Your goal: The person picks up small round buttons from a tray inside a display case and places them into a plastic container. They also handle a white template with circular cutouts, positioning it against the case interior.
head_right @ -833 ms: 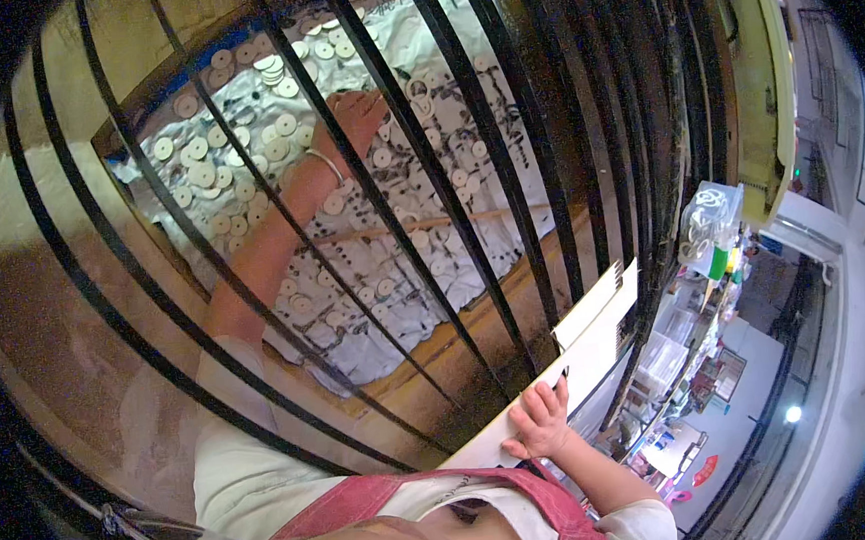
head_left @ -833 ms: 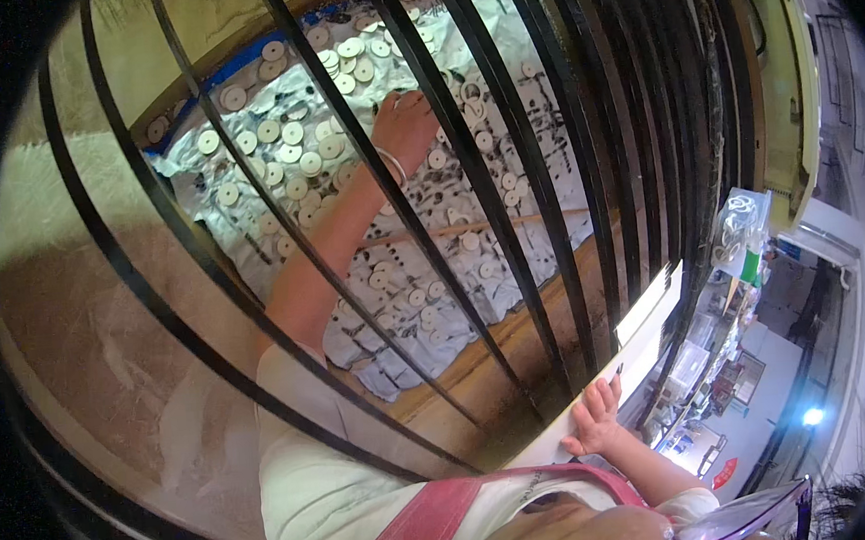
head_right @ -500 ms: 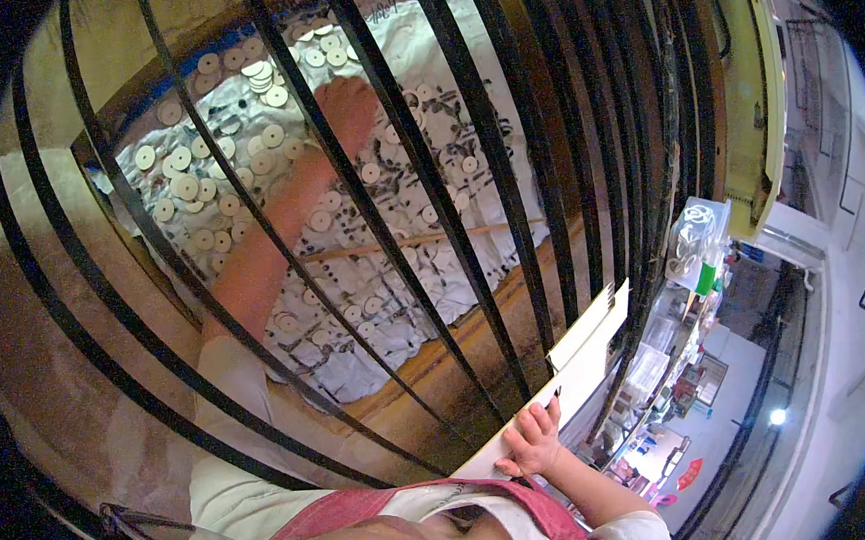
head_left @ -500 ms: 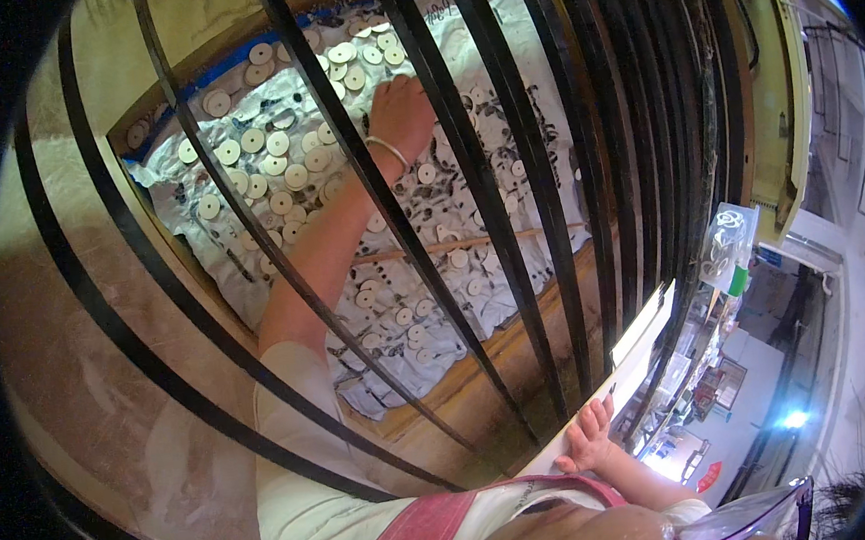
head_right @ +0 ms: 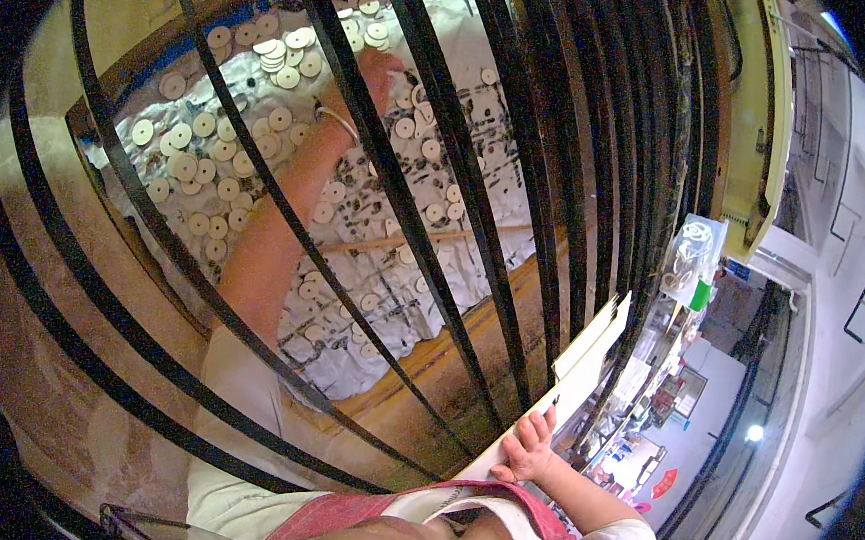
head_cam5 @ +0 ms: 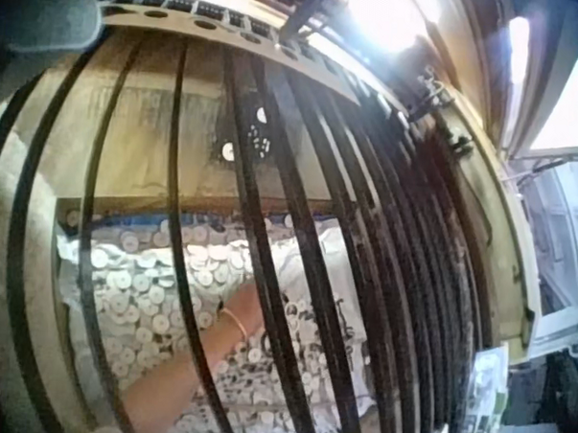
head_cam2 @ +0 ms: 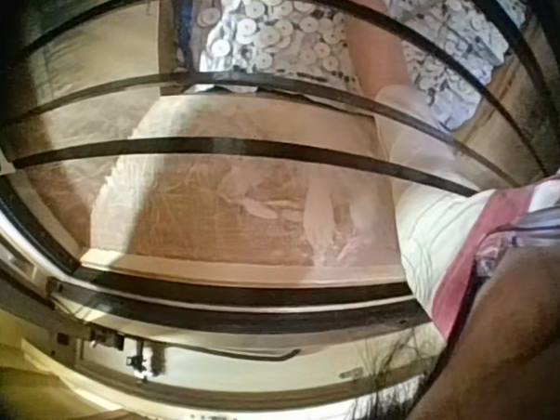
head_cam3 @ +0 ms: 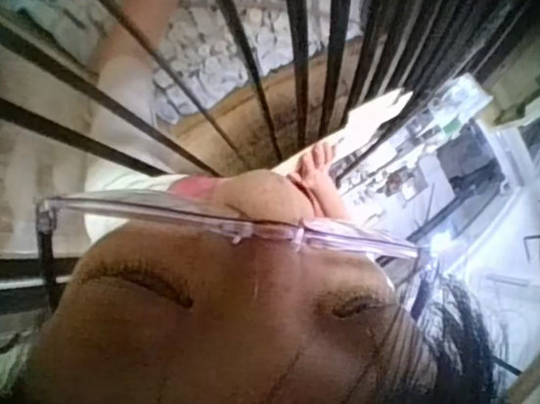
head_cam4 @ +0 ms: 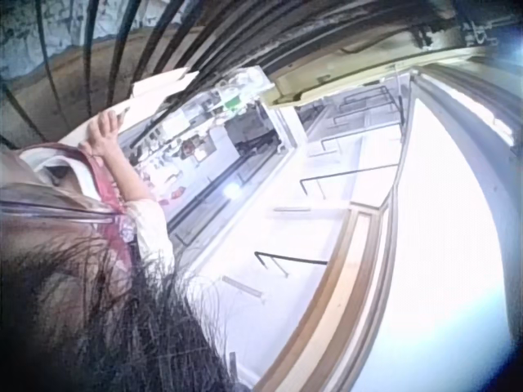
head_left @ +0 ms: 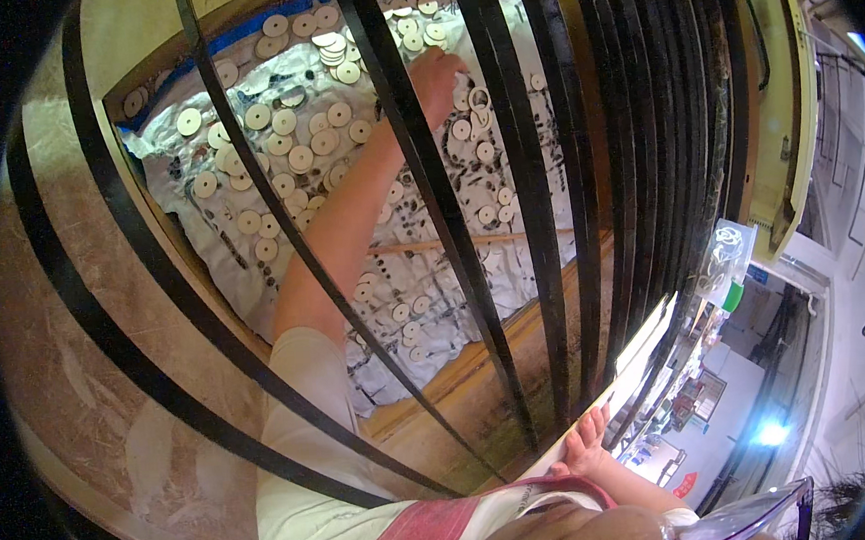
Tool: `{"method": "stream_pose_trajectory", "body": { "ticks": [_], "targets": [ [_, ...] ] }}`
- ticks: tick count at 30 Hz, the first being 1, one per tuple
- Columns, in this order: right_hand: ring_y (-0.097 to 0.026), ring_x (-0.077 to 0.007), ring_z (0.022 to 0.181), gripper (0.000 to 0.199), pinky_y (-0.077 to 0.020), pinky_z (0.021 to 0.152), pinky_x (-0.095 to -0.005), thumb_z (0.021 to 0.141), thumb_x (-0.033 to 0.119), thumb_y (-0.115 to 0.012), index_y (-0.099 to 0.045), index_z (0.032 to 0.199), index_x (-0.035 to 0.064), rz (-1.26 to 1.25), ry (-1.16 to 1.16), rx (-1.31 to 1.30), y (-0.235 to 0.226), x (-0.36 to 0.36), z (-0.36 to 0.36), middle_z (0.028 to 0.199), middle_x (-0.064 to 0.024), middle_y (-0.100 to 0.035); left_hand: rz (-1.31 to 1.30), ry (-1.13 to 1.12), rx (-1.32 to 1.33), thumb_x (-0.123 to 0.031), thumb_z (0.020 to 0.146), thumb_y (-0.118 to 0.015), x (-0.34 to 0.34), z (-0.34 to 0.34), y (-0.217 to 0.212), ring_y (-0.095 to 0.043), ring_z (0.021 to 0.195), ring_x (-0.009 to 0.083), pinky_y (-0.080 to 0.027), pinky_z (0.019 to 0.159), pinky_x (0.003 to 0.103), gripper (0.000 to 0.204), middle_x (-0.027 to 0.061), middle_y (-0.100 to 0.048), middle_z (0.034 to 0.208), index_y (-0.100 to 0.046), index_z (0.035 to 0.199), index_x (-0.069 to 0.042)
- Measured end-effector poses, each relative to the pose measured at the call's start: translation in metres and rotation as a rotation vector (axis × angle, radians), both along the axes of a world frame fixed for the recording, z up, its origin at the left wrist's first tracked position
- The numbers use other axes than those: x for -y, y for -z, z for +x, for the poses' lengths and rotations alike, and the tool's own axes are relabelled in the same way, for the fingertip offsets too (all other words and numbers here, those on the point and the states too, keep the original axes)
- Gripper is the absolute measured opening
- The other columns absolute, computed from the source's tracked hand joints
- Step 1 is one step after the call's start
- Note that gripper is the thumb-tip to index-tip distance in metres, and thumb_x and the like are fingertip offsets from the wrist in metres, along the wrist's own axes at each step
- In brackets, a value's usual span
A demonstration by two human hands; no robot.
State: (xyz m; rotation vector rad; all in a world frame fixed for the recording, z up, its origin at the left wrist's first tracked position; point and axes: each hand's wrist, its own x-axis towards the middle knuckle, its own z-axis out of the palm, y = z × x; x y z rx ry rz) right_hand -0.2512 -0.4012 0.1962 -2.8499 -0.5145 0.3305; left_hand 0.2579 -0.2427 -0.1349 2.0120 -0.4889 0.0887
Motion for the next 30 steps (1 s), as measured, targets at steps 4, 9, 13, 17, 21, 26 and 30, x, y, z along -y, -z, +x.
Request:
{"method": "stream_pose_trajectory", "body": {
  "ticks": [4,9,13,17,21,26,30],
  "targets": [
    [-0.020,-0.0447,0.147,0.066,-0.0063,0.116,-0.0680,0.091,0.061,-0.048,-0.052,0.130,0.0070,0.013,-0.027,0.007,0.001,0.004,0.003,0.157,-0.0234,-0.027,-0.341,0.159,-0.143,0.000,0.081,-0.058,0.038,-0.006,0.017,-0.062,0.096,0.0340,-0.050,0.088,0.044,0.021,0.0163,-0.064,0.094,-0.068,0.099,-0.005],
    [-0.020,-0.0456,0.146,0.068,-0.0073,0.115,-0.0695,0.090,0.064,-0.049,-0.052,0.127,0.0074,-0.018,-0.005,0.002,0.002,0.007,-0.017,0.156,-0.0245,-0.027,0.355,0.281,0.051,-0.008,0.087,-0.053,0.070,-0.037,0.017,-0.061,0.082,0.0305,-0.050,0.077,0.044,0.013,0.0153,-0.064,0.091,-0.064,0.090,-0.001],
    [-0.020,-0.0461,0.144,0.071,-0.0096,0.112,-0.0722,0.085,0.068,-0.053,-0.052,0.120,0.0070,-0.051,-0.036,0.003,0.003,0.019,-0.024,0.155,-0.0251,-0.028,-0.526,0.106,-0.578,-0.023,0.098,-0.043,0.078,-0.053,0.023,-0.058,0.076,0.0270,-0.047,0.071,0.044,0.027,0.0103,-0.062,0.085,-0.060,0.084,-0.007],
    [-0.020,-0.0464,0.144,0.071,-0.0108,0.112,-0.0728,0.085,0.069,-0.053,-0.052,0.118,0.0060,-0.058,-0.098,-0.005,0.002,0.032,-0.007,0.154,-0.0265,-0.027,-0.512,0.052,-0.395,-0.023,0.095,-0.047,0.069,-0.049,0.038,-0.061,0.080,0.0302,-0.047,0.072,0.046,0.024,0.0122,-0.066,0.089,-0.064,0.090,-0.008],
    [-0.021,-0.0477,0.144,0.077,-0.0113,0.112,-0.0734,0.090,0.068,-0.047,-0.045,0.136,0.0061,-0.043,-0.043,0.024,0.005,0.020,-0.016,0.153,-0.0276,-0.028,0.074,-0.113,0.144,-0.016,0.087,-0.058,0.051,-0.064,-0.011,-0.065,0.082,0.0351,-0.049,0.076,0.045,0.015,0.0153,-0.070,0.087,-0.068,0.086,-0.006],
    [-0.021,-0.0486,0.145,0.078,-0.0117,0.113,-0.0713,0.094,0.064,-0.045,-0.036,0.148,0.0085,-0.054,-0.035,0.021,0.005,0.016,-0.010,0.156,-0.0273,-0.028,-0.104,0.039,-0.234,-0.007,0.082,-0.063,0.022,-0.079,-0.032,-0.064,0.090,0.0374,-0.052,0.081,0.048,0.015,0.0162,-0.063,0.092,-0.066,0.096,-0.005],
    [-0.022,-0.0483,0.145,0.077,-0.0113,0.114,-0.0701,0.093,0.062,-0.045,-0.038,0.147,0.0075,-0.052,-0.005,0.001,0.005,0.004,-0.002,0.154,-0.0266,-0.031,-0.309,-0.014,-0.290,-0.005,0.079,-0.064,-0.016,-0.095,-0.040,-0.063,0.092,0.0374,-0.052,0.083,0.047,0.028,0.0154,-0.063,0.096,-0.067,0.106,-0.007]
  ]
}}
